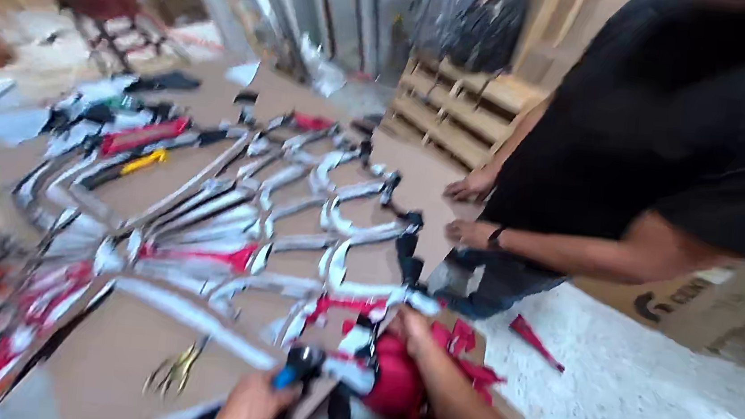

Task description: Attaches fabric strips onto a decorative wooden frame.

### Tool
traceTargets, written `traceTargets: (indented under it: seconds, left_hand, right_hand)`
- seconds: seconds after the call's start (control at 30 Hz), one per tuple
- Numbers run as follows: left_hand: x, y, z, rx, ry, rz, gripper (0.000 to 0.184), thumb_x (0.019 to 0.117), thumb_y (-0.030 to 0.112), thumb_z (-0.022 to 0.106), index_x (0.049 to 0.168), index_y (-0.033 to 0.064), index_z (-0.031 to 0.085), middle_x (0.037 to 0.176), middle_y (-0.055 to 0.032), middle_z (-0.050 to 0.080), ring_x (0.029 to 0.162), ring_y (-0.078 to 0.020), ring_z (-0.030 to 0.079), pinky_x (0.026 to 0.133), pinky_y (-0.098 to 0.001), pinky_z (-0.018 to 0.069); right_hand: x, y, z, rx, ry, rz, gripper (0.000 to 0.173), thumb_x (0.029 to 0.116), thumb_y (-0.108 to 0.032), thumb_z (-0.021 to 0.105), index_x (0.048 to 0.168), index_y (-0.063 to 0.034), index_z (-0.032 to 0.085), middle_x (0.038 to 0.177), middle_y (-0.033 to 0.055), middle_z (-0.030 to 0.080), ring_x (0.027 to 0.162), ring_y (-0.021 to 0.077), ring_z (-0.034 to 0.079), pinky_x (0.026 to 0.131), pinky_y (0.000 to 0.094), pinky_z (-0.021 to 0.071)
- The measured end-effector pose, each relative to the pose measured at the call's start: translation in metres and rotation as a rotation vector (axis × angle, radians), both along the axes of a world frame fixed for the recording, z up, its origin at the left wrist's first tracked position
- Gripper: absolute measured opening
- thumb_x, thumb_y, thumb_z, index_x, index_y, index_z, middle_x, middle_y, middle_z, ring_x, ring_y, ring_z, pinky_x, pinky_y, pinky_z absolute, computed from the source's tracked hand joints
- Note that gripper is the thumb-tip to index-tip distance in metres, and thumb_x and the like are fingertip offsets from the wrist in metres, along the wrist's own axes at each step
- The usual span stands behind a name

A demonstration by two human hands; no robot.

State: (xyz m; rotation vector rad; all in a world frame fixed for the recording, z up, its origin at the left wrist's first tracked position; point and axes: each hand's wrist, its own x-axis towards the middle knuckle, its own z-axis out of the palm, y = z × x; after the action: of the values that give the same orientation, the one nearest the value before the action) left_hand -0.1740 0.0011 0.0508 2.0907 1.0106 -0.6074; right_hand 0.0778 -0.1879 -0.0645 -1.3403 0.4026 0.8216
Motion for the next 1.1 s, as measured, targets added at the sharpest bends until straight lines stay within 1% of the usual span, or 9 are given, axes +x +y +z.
traceTargets:
  seconds: [0.1,0.2,0.3,0.5,0.67,0.8,0.9,0.97,1.1]
  left_hand:
    - [0.007,-0.005,0.010,-0.069,-0.011,0.075,0.043,0.0895,0.046,0.075,0.113,0.0099,0.073,0.098,-0.0138,0.073,0.092,-0.0300,0.070,0.087,-0.0581,0.0562]
    - [0.028,-0.027,0.027,-0.047,-0.044,0.088,0.040,0.0893,0.046,0.075,0.109,0.0122,0.073,0.091,-0.0094,0.072,0.085,-0.0252,0.070,0.081,-0.0538,0.0572]
    - [0.055,-0.042,0.026,-0.009,-0.081,0.080,0.034,0.0903,0.043,0.076,0.108,0.0143,0.074,0.088,-0.0080,0.072,0.082,-0.0241,0.069,0.079,-0.0531,0.0571]
    - [0.079,-0.050,0.009,-0.073,-0.087,0.151,0.028,0.0907,0.038,0.077,0.098,0.0111,0.074,0.077,-0.0085,0.069,0.069,-0.0234,0.067,0.068,-0.0499,0.0564]
    - [0.067,-0.048,-0.002,-0.079,-0.054,0.252,0.029,0.0923,0.036,0.076,0.102,0.0089,0.073,0.075,-0.0096,0.068,0.064,-0.0225,0.065,0.064,-0.0461,0.0565]
    - [0.061,-0.043,-0.005,-0.096,-0.036,0.293,0.028,0.0932,0.035,0.075,0.101,0.0084,0.073,0.071,-0.0079,0.067,0.057,-0.0198,0.063,0.058,-0.0410,0.0555]
    - [0.064,-0.041,-0.003,-0.097,-0.020,0.292,0.028,0.0931,0.036,0.075,0.100,0.0089,0.073,0.071,-0.0071,0.068,0.058,-0.0191,0.064,0.059,-0.0408,0.0561]
    - [0.066,-0.041,-0.006,-0.093,-0.016,0.274,0.028,0.0929,0.037,0.075,0.100,0.0092,0.073,0.072,-0.0076,0.068,0.059,-0.0198,0.065,0.060,-0.0420,0.0570]
    - [0.067,-0.039,-0.011,-0.073,0.002,0.244,0.030,0.0929,0.039,0.075,0.102,0.0106,0.073,0.073,-0.0073,0.068,0.061,-0.0205,0.065,0.061,-0.0437,0.0570]
  right_hand:
    - [0.005,-0.001,-0.022,-0.074,-0.061,-0.007,0.035,0.1092,-0.025,0.050,0.131,0.0010,0.058,0.107,0.0172,0.072,0.092,0.0246,0.072,0.082,0.0430,0.0610]
    - [0.005,-0.009,-0.017,-0.459,-0.393,0.073,0.033,0.0991,-0.026,0.064,0.117,0.0008,0.069,0.102,0.0181,0.072,0.093,0.0316,0.070,0.085,0.0559,0.0563]
    - [-0.007,-0.012,0.002,-0.299,-0.358,0.272,0.034,0.1051,-0.033,0.055,0.111,-0.0034,0.070,0.098,0.0109,0.076,0.088,0.0225,0.075,0.083,0.0461,0.0618]
    - [0.004,0.004,-0.001,-0.136,-0.184,0.690,0.052,0.0871,-0.026,0.078,0.123,0.0051,0.057,0.108,0.0203,0.068,0.097,0.0299,0.069,0.089,0.0497,0.0588]
    - [-0.021,0.003,0.040,-0.573,-0.483,0.975,0.084,0.0760,-0.057,0.084,0.128,0.0022,0.057,0.109,0.0219,0.069,0.103,0.0388,0.068,0.089,0.0625,0.0546]
    - [-0.022,0.014,0.025,-0.740,-0.543,0.871,0.074,0.0865,-0.065,0.071,0.124,-0.0026,0.062,0.106,0.0200,0.071,0.103,0.0378,0.070,0.088,0.0599,0.0562]
    - [-0.008,0.007,0.016,-0.665,-0.549,0.680,0.038,0.1040,-0.038,0.050,0.111,-0.0063,0.070,0.097,0.0161,0.074,0.095,0.0355,0.072,0.085,0.0600,0.0562]
    - [0.006,0.003,0.003,-0.522,-0.425,0.520,0.042,0.1093,-0.033,0.041,0.106,-0.0057,0.073,0.093,0.0089,0.077,0.086,0.0241,0.075,0.083,0.0502,0.0612]
    - [0.018,-0.004,-0.005,-0.136,-0.194,0.254,0.028,0.1059,-0.020,0.057,0.115,0.0044,0.067,0.101,0.0136,0.076,0.089,0.0203,0.076,0.085,0.0386,0.0635]
